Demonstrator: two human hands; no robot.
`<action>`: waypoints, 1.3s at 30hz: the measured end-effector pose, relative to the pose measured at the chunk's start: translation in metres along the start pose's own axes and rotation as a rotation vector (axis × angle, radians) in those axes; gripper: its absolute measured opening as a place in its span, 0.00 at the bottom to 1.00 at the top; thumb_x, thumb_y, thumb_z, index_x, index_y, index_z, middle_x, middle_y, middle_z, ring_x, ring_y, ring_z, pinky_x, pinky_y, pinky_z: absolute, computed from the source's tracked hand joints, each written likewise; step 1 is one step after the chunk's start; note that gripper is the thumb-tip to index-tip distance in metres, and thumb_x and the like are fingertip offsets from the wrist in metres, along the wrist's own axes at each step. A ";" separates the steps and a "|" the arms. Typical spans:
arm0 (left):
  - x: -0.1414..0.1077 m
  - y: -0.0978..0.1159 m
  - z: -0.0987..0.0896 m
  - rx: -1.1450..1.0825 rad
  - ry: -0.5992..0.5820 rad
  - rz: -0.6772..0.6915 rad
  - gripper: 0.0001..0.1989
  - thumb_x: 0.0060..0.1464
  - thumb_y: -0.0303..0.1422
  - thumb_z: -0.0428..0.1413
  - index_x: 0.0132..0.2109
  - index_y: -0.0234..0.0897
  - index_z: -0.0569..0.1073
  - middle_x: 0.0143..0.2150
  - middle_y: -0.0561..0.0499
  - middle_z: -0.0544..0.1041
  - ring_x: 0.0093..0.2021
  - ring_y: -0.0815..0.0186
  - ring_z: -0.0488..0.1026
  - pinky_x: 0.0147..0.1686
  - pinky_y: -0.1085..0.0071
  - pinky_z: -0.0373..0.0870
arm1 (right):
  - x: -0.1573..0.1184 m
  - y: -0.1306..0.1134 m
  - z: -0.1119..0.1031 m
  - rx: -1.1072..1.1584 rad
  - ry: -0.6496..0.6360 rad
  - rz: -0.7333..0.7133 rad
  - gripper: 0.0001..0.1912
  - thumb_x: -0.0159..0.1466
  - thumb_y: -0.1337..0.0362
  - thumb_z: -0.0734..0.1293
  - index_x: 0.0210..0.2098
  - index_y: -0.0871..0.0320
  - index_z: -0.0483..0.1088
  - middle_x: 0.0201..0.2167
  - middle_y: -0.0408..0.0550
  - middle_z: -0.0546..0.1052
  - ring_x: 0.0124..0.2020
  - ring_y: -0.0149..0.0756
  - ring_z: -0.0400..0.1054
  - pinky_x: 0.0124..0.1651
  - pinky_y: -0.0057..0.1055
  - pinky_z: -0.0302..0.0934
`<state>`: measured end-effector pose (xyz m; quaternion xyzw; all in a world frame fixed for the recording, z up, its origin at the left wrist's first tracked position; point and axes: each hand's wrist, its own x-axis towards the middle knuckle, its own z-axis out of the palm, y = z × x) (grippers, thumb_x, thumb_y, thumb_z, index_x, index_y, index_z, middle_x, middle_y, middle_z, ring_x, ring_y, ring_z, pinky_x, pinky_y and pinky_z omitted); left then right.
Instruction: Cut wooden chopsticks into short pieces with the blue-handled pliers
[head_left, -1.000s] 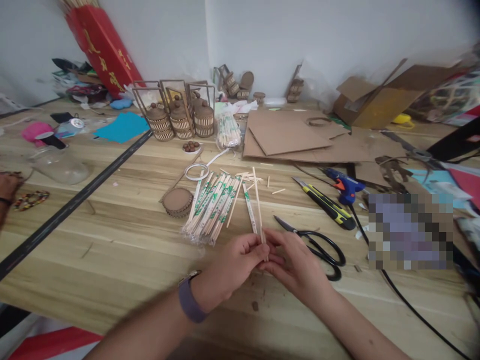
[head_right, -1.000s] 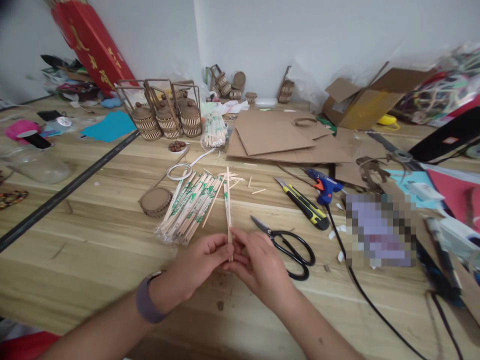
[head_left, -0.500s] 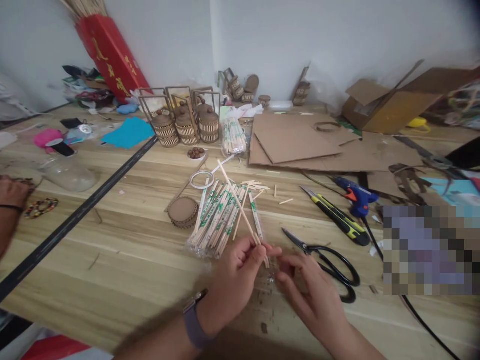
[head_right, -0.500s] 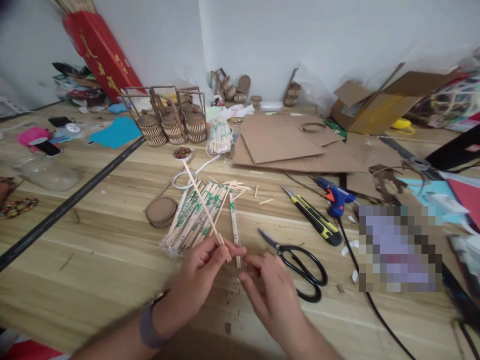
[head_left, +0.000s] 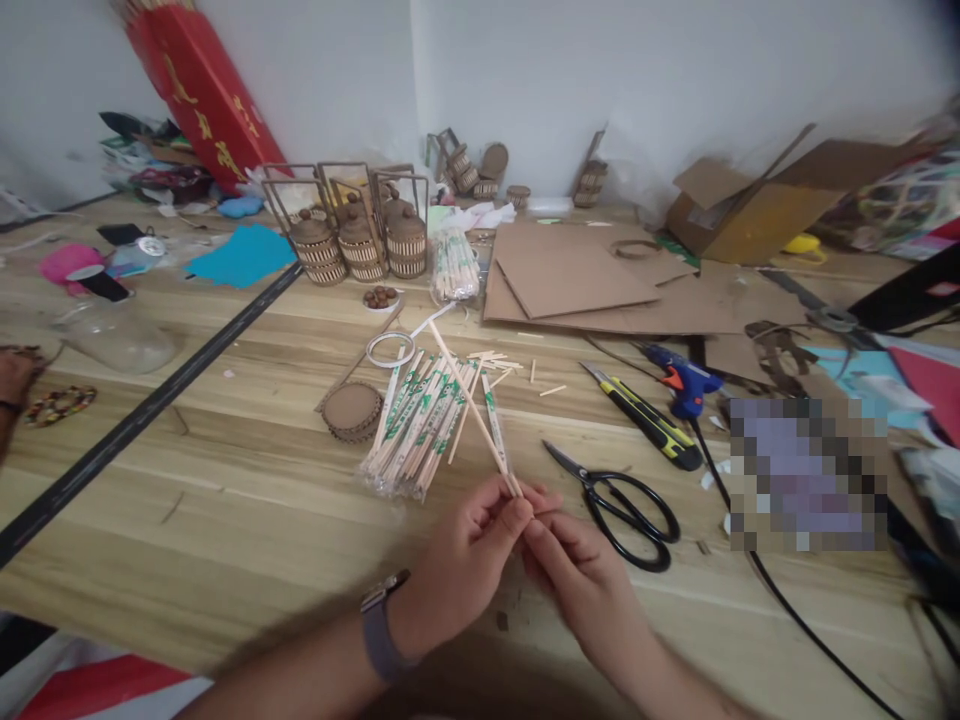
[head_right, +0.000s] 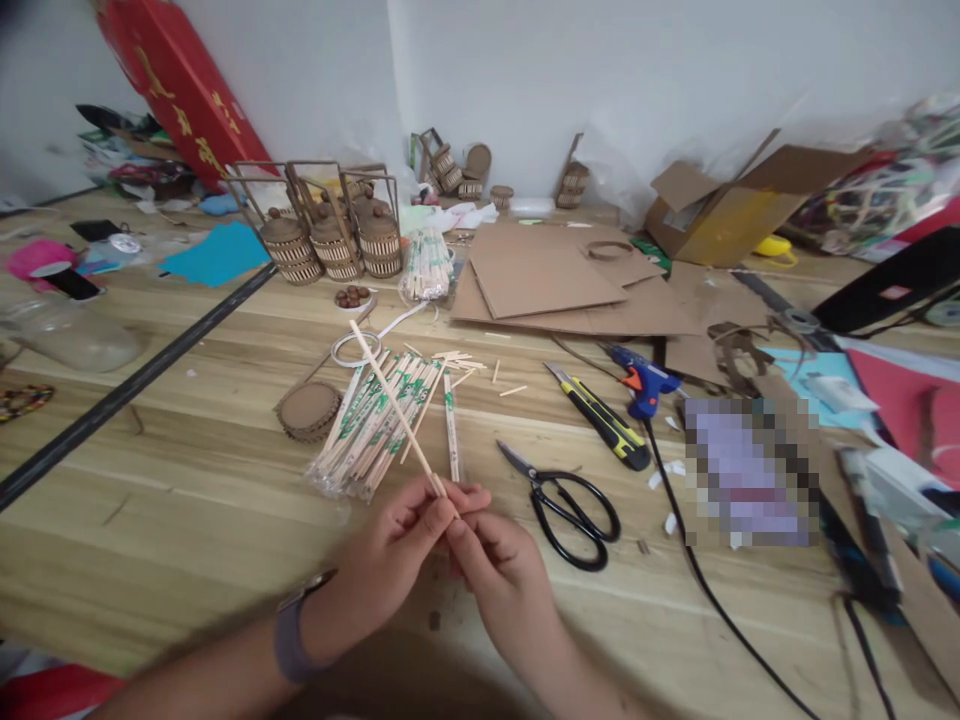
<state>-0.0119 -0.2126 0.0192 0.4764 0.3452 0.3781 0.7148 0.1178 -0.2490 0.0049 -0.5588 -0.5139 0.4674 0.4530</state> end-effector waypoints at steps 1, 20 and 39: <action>0.000 0.000 0.000 0.002 0.008 -0.006 0.15 0.60 0.45 0.56 0.41 0.37 0.75 0.48 0.45 0.80 0.50 0.60 0.75 0.52 0.66 0.69 | 0.000 -0.001 0.000 0.006 0.017 -0.022 0.27 0.64 0.43 0.61 0.19 0.56 0.60 0.15 0.37 0.58 0.18 0.28 0.51 0.19 0.25 0.47; 0.002 -0.001 -0.008 -0.080 0.070 -0.081 0.14 0.59 0.45 0.57 0.39 0.38 0.74 0.36 0.50 0.81 0.43 0.62 0.74 0.49 0.66 0.63 | -0.005 -0.008 -0.089 -0.781 -0.032 -0.143 0.11 0.65 0.60 0.62 0.30 0.54 0.73 0.25 0.44 0.76 0.26 0.37 0.71 0.29 0.30 0.65; 0.001 -0.010 0.001 0.049 -0.092 -0.169 0.18 0.54 0.50 0.58 0.33 0.38 0.76 0.51 0.46 0.76 0.49 0.58 0.69 0.50 0.66 0.61 | -0.002 0.008 -0.084 -1.142 0.199 -0.180 0.10 0.66 0.60 0.58 0.30 0.53 0.65 0.19 0.46 0.78 0.19 0.42 0.75 0.20 0.31 0.59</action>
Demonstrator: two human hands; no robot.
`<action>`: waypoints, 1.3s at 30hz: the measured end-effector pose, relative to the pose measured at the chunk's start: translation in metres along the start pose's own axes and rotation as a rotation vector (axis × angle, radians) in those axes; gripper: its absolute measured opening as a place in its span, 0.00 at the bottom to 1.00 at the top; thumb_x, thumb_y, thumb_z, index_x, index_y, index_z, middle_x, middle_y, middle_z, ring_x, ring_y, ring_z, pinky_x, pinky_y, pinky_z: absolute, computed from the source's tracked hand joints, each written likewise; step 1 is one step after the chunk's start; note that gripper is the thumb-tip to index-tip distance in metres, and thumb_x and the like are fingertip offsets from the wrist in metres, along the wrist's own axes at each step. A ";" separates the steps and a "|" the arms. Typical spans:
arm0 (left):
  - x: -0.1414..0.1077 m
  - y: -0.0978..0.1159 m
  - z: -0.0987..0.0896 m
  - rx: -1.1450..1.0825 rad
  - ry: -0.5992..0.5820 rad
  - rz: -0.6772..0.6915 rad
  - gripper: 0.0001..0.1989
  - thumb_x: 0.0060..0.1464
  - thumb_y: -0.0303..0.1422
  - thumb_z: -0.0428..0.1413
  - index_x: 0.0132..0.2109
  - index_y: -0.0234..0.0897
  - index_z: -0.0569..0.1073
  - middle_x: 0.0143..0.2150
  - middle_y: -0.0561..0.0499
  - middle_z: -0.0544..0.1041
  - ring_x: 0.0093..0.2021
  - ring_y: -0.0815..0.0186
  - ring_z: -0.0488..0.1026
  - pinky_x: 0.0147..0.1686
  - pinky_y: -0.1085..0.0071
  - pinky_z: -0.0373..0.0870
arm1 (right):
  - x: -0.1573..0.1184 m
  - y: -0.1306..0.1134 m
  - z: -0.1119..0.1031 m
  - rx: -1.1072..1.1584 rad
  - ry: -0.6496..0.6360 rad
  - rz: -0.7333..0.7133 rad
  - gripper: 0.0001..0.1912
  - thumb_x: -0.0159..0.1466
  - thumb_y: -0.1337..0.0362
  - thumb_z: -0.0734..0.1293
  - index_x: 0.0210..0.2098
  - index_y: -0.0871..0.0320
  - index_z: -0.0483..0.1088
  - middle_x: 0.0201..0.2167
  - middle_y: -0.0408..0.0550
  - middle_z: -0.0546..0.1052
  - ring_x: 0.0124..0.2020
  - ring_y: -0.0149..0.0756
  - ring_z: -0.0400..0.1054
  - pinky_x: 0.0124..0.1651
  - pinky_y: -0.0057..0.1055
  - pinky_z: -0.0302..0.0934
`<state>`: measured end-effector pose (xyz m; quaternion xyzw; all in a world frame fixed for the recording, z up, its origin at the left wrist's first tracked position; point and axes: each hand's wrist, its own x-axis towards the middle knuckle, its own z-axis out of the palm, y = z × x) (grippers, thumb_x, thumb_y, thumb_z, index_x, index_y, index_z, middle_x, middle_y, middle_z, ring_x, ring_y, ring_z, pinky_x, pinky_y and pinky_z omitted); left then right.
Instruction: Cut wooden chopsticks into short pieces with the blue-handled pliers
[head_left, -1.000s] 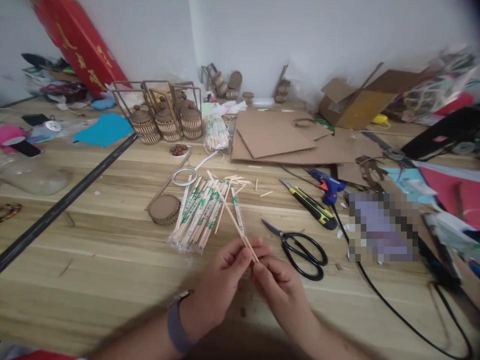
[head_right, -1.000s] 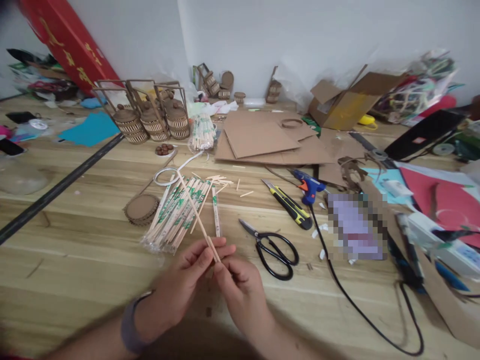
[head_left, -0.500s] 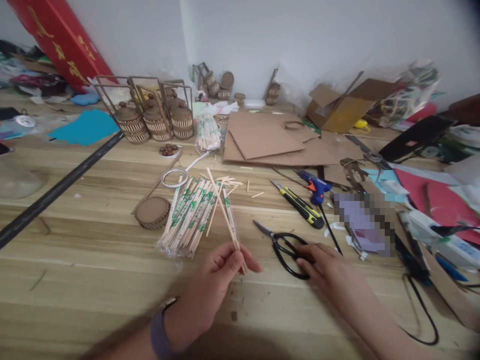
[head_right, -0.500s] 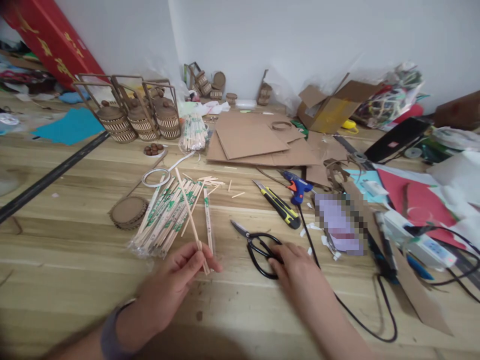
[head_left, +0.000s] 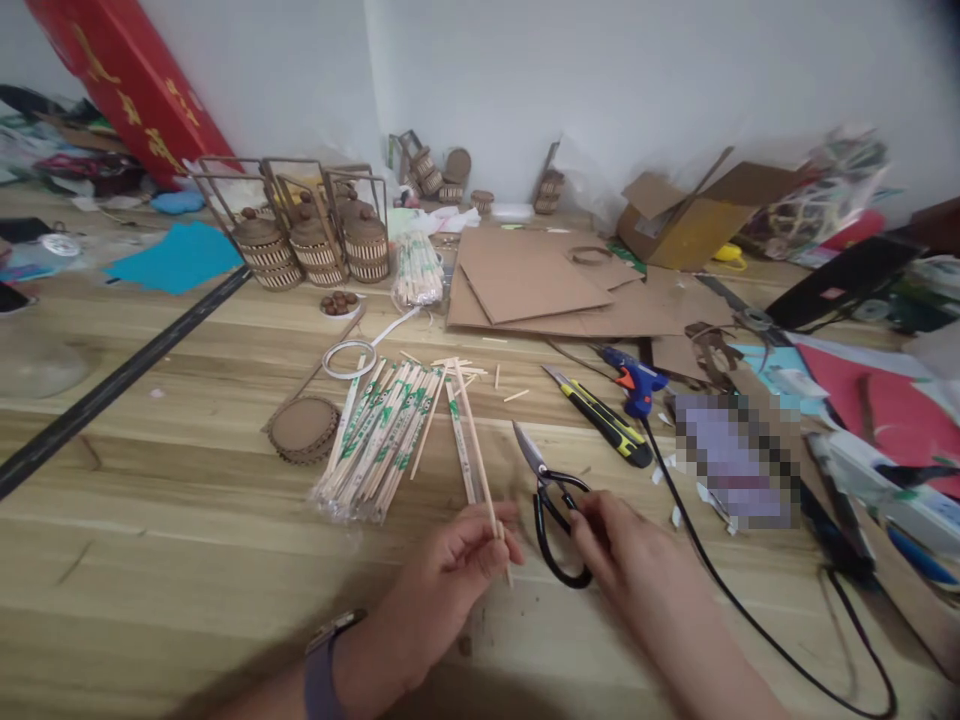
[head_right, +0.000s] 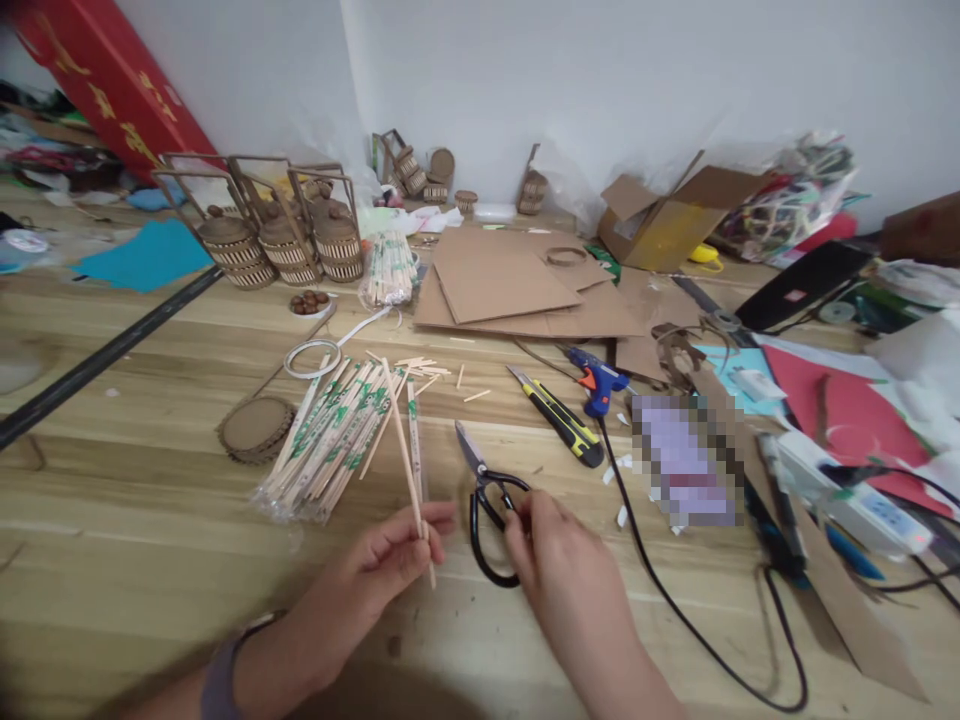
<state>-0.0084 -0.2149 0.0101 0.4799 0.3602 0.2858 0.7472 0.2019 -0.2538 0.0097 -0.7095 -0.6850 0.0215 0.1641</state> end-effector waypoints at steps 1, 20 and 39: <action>0.000 -0.001 0.001 -0.019 -0.022 0.015 0.18 0.55 0.50 0.58 0.32 0.38 0.76 0.49 0.46 0.75 0.49 0.58 0.68 0.51 0.66 0.60 | -0.003 -0.008 0.002 0.032 0.030 0.010 0.10 0.67 0.59 0.58 0.30 0.52 0.64 0.19 0.45 0.78 0.18 0.42 0.75 0.19 0.31 0.59; -0.009 -0.009 0.016 -0.544 -0.139 0.081 0.18 0.61 0.44 0.56 0.29 0.35 0.68 0.26 0.55 0.58 0.28 0.69 0.52 0.31 0.72 0.50 | -0.008 -0.059 0.005 0.797 -0.102 0.236 0.14 0.67 0.57 0.60 0.31 0.55 0.73 0.27 0.46 0.80 0.30 0.38 0.75 0.32 0.27 0.67; -0.007 0.002 0.016 -0.531 -0.123 0.048 0.19 0.56 0.47 0.59 0.28 0.35 0.69 0.27 0.55 0.62 0.30 0.69 0.57 0.35 0.73 0.56 | -0.019 -0.063 0.023 0.979 0.059 0.146 0.29 0.62 0.68 0.64 0.60 0.48 0.54 0.39 0.45 0.78 0.38 0.36 0.76 0.39 0.31 0.71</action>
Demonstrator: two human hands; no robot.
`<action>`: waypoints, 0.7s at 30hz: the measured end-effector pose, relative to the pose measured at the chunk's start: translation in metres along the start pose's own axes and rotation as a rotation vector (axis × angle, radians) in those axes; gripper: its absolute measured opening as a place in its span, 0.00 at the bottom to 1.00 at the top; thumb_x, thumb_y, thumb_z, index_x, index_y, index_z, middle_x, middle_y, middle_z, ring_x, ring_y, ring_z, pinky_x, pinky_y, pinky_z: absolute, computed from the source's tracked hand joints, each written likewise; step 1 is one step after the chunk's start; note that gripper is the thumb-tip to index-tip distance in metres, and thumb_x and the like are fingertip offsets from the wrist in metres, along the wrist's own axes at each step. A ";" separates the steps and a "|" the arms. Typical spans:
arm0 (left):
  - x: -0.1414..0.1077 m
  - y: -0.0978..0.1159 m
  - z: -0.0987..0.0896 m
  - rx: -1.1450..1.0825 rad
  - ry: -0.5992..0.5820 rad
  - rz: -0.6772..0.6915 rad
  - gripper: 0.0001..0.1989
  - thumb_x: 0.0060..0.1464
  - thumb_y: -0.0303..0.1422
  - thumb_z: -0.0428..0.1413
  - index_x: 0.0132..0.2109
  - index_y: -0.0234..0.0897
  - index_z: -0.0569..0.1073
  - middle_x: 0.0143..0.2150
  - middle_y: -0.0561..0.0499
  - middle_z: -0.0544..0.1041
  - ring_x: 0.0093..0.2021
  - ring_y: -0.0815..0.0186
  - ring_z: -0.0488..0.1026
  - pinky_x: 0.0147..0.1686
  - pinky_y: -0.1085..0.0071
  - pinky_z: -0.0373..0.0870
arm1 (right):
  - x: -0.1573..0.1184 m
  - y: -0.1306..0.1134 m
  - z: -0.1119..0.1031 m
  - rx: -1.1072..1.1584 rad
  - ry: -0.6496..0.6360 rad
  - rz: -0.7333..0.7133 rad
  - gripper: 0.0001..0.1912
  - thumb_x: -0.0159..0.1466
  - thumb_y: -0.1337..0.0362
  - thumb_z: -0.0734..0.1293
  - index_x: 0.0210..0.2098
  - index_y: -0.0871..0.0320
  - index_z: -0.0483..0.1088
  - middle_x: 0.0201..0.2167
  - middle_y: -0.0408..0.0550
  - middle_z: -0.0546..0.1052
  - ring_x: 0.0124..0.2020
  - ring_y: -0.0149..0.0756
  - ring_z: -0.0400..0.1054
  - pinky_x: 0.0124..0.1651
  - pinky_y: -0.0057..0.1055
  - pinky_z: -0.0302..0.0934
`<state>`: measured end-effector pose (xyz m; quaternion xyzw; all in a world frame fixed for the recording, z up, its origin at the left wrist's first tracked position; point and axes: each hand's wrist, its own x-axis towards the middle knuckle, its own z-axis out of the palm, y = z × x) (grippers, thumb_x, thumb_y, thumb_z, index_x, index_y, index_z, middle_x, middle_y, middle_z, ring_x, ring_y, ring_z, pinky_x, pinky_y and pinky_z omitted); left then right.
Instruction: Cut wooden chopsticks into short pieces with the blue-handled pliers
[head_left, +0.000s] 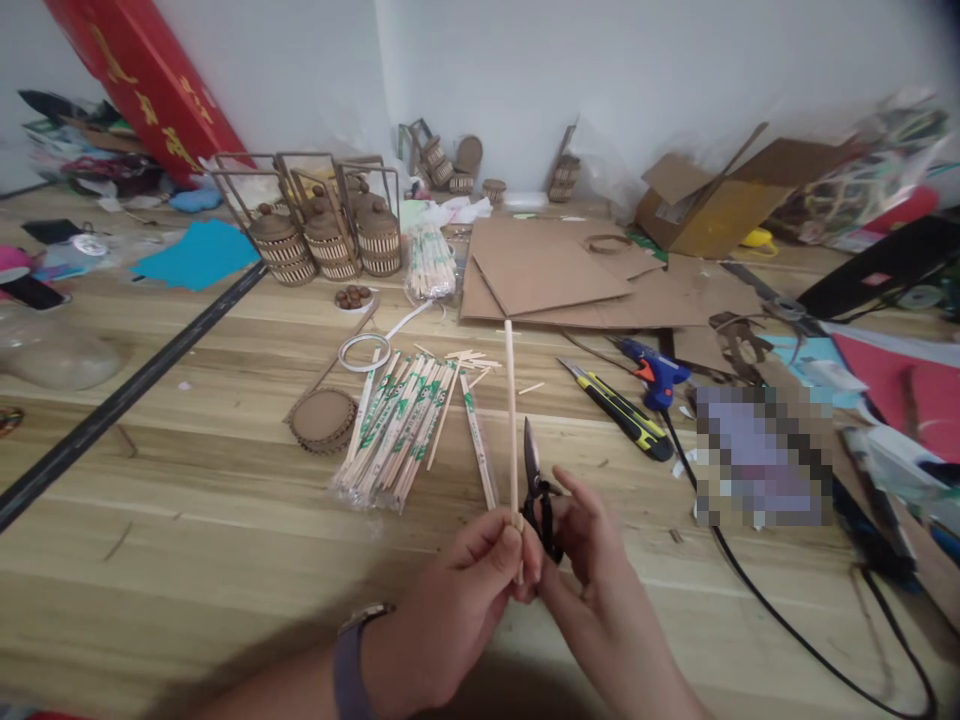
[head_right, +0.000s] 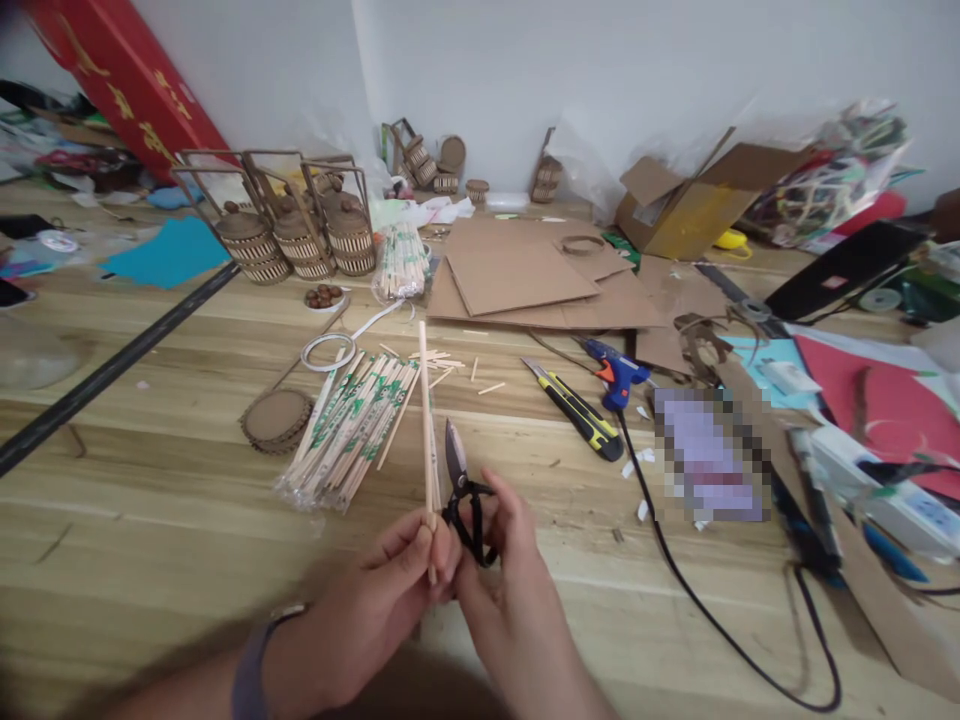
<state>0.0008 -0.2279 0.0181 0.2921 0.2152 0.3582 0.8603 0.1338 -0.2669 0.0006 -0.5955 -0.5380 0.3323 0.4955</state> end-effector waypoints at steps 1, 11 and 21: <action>-0.001 0.000 0.000 0.016 -0.007 -0.014 0.19 0.57 0.47 0.59 0.29 0.36 0.69 0.27 0.54 0.64 0.32 0.68 0.60 0.37 0.73 0.57 | 0.001 0.003 -0.004 -0.035 -0.038 0.005 0.28 0.63 0.68 0.63 0.60 0.49 0.55 0.36 0.44 0.77 0.36 0.35 0.75 0.38 0.30 0.71; -0.003 0.023 -0.006 0.366 0.125 -0.087 0.18 0.59 0.49 0.54 0.34 0.38 0.71 0.37 0.50 0.75 0.43 0.63 0.70 0.48 0.68 0.61 | 0.016 0.020 -0.070 -0.487 0.045 0.050 0.21 0.62 0.55 0.66 0.53 0.53 0.66 0.36 0.47 0.79 0.32 0.38 0.75 0.36 0.31 0.70; 0.000 0.011 -0.017 0.413 0.135 -0.124 0.21 0.58 0.52 0.54 0.31 0.38 0.69 0.29 0.53 0.72 0.34 0.66 0.68 0.40 0.70 0.62 | 0.027 0.033 -0.110 -0.999 -0.005 0.148 0.19 0.64 0.59 0.59 0.52 0.55 0.69 0.41 0.55 0.82 0.37 0.49 0.79 0.35 0.39 0.70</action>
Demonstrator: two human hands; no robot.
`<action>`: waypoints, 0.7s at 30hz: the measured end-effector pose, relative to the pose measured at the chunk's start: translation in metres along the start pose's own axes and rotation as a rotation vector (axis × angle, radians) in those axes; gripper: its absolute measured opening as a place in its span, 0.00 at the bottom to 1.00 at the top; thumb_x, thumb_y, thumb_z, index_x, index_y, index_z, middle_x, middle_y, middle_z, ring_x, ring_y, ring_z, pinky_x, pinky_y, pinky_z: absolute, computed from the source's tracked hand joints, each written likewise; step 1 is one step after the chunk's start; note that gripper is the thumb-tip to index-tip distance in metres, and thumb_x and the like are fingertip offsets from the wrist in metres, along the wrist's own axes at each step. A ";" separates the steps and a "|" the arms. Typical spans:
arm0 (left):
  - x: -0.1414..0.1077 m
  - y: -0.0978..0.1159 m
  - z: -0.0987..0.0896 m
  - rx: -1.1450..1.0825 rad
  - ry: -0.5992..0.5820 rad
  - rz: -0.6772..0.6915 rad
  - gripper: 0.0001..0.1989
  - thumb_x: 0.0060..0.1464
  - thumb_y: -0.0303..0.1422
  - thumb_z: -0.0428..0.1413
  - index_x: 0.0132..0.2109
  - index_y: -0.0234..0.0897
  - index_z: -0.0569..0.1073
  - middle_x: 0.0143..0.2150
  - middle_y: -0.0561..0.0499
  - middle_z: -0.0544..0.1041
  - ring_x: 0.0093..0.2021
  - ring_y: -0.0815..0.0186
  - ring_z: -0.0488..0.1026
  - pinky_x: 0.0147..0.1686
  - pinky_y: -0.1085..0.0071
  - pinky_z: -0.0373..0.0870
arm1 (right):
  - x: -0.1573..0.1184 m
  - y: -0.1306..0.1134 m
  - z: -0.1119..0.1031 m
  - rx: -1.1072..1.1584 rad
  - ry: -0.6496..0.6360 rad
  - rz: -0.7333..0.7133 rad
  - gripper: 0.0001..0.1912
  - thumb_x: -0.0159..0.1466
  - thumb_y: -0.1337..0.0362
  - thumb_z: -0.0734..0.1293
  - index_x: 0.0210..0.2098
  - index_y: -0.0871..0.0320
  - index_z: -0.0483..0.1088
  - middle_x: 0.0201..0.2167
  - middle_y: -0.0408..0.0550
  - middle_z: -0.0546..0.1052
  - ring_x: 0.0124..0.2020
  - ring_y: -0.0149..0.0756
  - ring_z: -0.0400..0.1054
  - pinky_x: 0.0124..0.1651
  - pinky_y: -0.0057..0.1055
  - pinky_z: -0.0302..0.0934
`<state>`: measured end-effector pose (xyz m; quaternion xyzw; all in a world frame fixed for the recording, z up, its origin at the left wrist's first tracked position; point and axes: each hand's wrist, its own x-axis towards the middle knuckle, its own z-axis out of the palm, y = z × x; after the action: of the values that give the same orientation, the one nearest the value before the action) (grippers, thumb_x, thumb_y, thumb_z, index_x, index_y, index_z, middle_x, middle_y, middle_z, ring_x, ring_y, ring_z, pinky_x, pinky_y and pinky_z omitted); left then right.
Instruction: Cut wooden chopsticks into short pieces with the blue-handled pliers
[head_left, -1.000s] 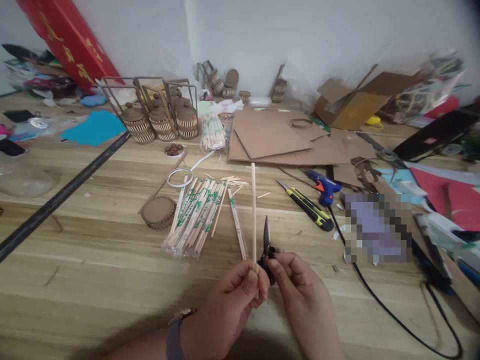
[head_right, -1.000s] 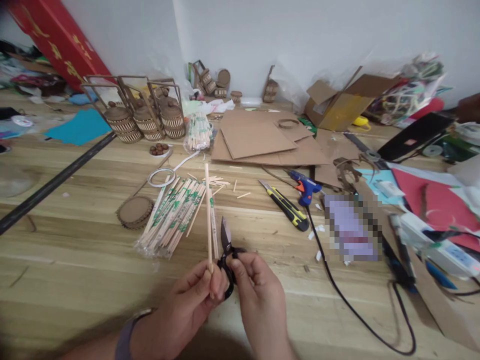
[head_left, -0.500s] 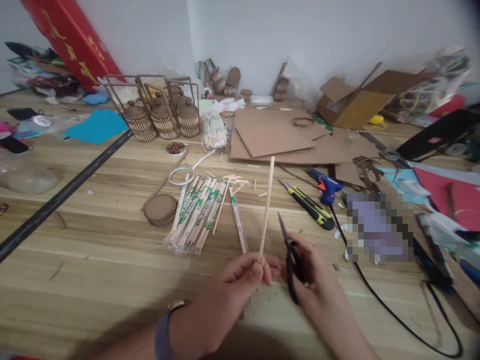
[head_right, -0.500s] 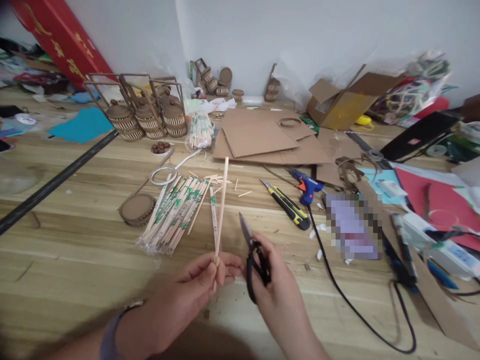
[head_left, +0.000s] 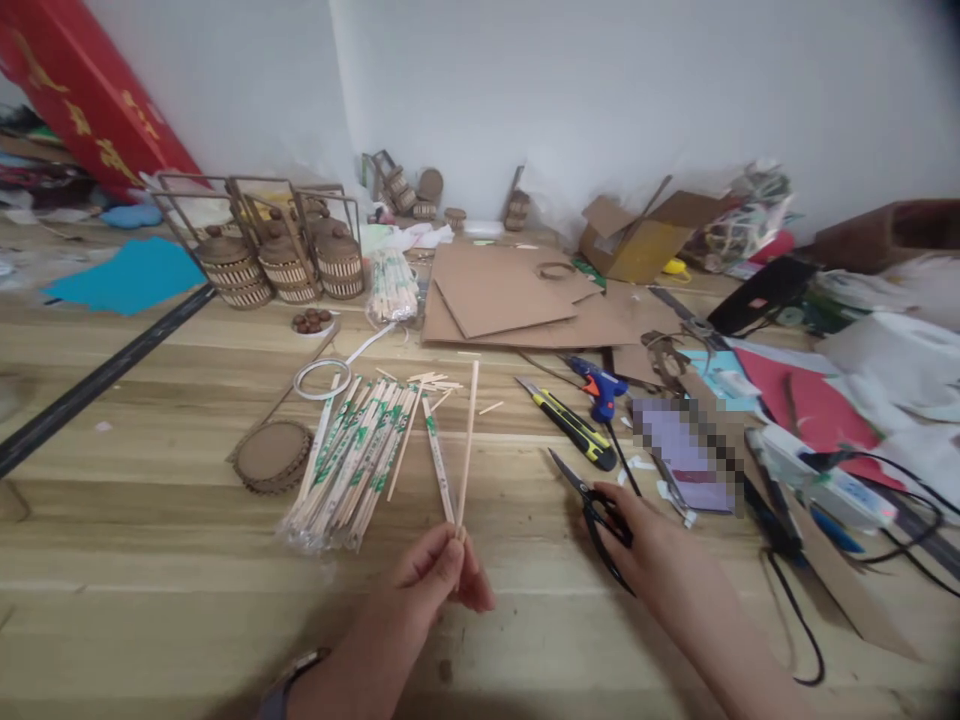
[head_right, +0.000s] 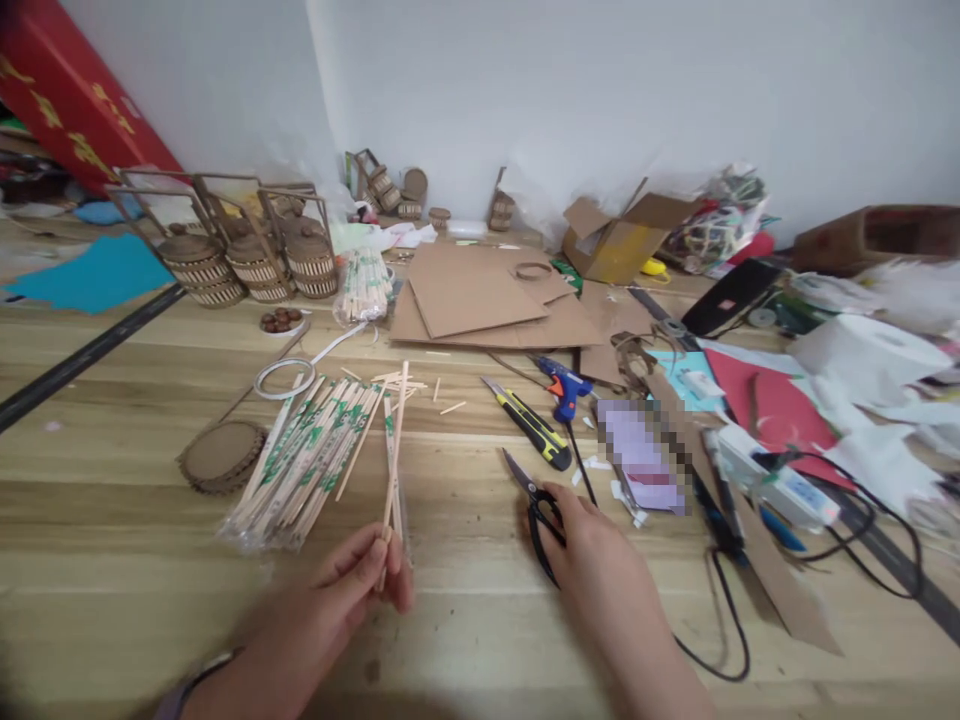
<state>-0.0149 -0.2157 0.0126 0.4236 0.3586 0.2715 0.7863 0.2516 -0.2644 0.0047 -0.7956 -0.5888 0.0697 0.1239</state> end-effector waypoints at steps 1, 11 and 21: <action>0.001 0.000 0.000 0.002 0.000 -0.010 0.22 0.56 0.54 0.55 0.31 0.38 0.69 0.29 0.53 0.72 0.33 0.66 0.67 0.39 0.70 0.62 | 0.003 0.000 0.002 -0.022 0.020 -0.008 0.19 0.65 0.60 0.58 0.52 0.57 0.69 0.42 0.57 0.82 0.38 0.49 0.79 0.36 0.39 0.70; -0.001 -0.006 -0.006 0.019 0.031 -0.030 0.23 0.52 0.56 0.57 0.30 0.39 0.70 0.27 0.55 0.70 0.31 0.67 0.65 0.36 0.71 0.61 | 0.011 -0.012 -0.011 -0.041 0.139 0.025 0.16 0.67 0.58 0.59 0.45 0.53 0.75 0.41 0.49 0.83 0.39 0.42 0.78 0.40 0.32 0.68; 0.001 -0.010 -0.003 0.000 0.039 -0.060 0.25 0.49 0.57 0.59 0.28 0.38 0.70 0.25 0.55 0.69 0.30 0.67 0.64 0.36 0.71 0.60 | -0.009 0.117 -0.081 -0.262 0.284 0.507 0.18 0.64 0.54 0.59 0.28 0.54 0.76 0.25 0.58 0.79 0.27 0.52 0.75 0.25 0.38 0.59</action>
<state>-0.0157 -0.2186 0.0030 0.4072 0.3861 0.2561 0.7871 0.3771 -0.3140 0.0495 -0.9279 -0.3527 -0.0899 0.0803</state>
